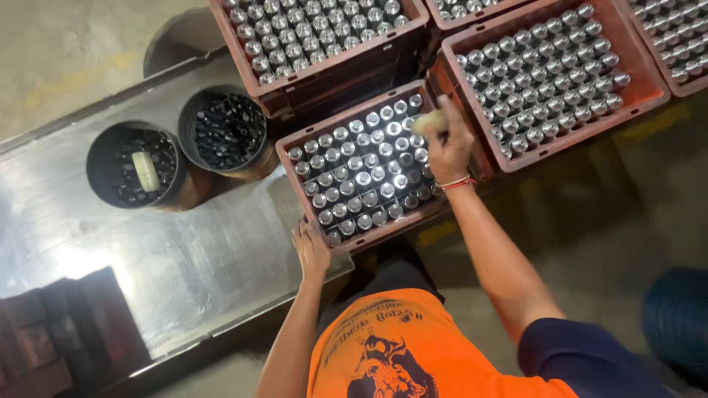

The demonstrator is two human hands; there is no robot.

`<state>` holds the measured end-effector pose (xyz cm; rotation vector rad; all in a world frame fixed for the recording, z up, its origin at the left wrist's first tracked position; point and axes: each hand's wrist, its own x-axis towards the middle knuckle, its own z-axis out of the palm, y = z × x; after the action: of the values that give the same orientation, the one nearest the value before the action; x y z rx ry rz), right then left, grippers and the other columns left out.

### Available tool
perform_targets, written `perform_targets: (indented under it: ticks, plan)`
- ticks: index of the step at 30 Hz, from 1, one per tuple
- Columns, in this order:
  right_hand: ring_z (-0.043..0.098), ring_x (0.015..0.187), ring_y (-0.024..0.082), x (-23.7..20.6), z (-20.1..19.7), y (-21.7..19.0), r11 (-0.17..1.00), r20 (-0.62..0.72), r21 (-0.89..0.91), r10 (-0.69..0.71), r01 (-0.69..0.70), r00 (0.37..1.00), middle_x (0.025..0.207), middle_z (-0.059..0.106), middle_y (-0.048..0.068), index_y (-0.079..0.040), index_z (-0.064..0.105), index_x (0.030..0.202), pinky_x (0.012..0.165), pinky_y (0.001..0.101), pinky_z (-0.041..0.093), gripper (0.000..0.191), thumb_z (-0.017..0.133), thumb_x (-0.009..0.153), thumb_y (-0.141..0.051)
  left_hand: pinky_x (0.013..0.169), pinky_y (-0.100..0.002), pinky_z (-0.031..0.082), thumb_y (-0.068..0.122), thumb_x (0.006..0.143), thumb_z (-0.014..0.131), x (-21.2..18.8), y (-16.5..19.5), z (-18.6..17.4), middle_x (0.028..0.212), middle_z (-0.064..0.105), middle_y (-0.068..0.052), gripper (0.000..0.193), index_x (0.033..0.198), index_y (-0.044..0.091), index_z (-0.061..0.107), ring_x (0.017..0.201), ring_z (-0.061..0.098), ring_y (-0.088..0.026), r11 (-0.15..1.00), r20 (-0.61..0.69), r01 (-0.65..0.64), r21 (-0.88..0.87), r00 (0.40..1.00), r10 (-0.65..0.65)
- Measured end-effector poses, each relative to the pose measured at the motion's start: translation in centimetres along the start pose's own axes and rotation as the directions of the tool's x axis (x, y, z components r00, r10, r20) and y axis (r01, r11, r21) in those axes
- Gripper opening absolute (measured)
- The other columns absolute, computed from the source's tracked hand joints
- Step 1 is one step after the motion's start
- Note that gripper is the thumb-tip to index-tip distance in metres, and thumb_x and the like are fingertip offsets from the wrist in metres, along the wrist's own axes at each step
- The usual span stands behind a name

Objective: The person arranges small metallic caps into a pink crate, using both hands to place and align them in rows. The person then uses a white cylindrical tool to press and adjust the caps within the crate.

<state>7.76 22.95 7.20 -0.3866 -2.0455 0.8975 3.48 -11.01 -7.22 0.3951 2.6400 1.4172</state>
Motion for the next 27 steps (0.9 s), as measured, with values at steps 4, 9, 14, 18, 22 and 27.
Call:
perform_targets:
  ticks: [4,9,14,18,22,27]
  plan:
    - [0.072,0.095,0.032,1.3,1.8,0.0,0.991,0.269,-0.129,0.056,-0.021,0.962,0.103,0.072,0.017,-0.012,0.061,0.140,0.087,0.0412,0.058,0.055,0.075,0.090,0.002,0.115,-0.056,0.030,0.033,0.110,0.031,0.0,0.4,-0.2,0.141,0.050,-0.035,0.056,0.138,-0.011,0.051,0.132,0.043,-0.052,0.998,-0.011,0.045,0.040,0.999,-0.044]
    - [0.073,0.108,0.031,3.4,3.0,0.2,0.999,0.008,-0.014,-0.049,0.049,0.999,0.121,0.071,0.019,-0.011,0.056,0.145,0.095,0.0399,0.059,0.055,0.069,0.093,0.003,0.116,-0.058,0.024,0.035,0.113,0.029,-0.1,0.5,-0.2,0.145,0.045,-0.038,0.059,0.142,-0.014,0.048,0.136,0.036,-0.055,0.998,0.000,0.039,0.056,0.999,-0.039]
    - [0.069,0.111,0.036,5.6,3.8,0.4,0.995,0.196,-0.096,0.031,-0.012,0.980,0.120,0.069,0.020,-0.010,0.060,0.143,0.098,0.0428,0.055,0.051,0.071,0.094,-0.002,0.117,-0.055,0.027,0.036,0.109,0.030,-0.2,1.1,-0.5,0.145,0.048,-0.033,0.058,0.139,-0.008,0.052,0.136,0.039,-0.050,0.997,-0.004,0.060,0.046,0.998,-0.060]
    - [0.067,0.131,0.035,6.6,4.2,0.2,0.990,-0.045,-0.058,-0.129,0.127,0.991,0.141,0.067,0.017,-0.011,0.061,0.138,0.110,0.0409,0.054,0.048,0.063,0.092,0.005,0.116,-0.054,0.029,0.034,0.110,0.030,-0.2,1.6,-0.6,0.147,0.046,-0.033,0.057,0.141,-0.010,0.050,0.136,0.039,-0.050,0.996,-0.021,0.074,0.041,0.997,-0.073]
    - [0.069,0.110,0.038,8.2,4.4,0.3,0.977,0.339,-0.177,0.176,-0.121,0.924,0.119,0.071,0.019,-0.012,0.061,0.142,0.095,0.0424,0.055,0.047,0.073,0.096,-0.008,0.116,-0.053,0.030,0.032,0.110,0.031,0.1,1.6,-0.5,0.146,0.047,-0.032,0.055,0.140,-0.009,0.050,0.136,0.041,-0.050,0.996,-0.014,0.053,0.074,0.999,-0.052]
    - [0.069,0.109,0.040,9.8,4.1,0.7,1.000,0.131,-0.026,-0.001,0.005,0.991,0.125,0.069,0.023,-0.013,0.056,0.142,0.093,0.0439,0.057,0.050,0.070,0.094,-0.005,0.119,-0.054,0.032,0.031,0.110,0.030,-0.1,1.3,-0.6,0.144,0.052,-0.029,0.051,0.136,-0.006,0.054,0.135,0.045,-0.049,0.992,0.014,0.021,0.124,1.000,-0.023]
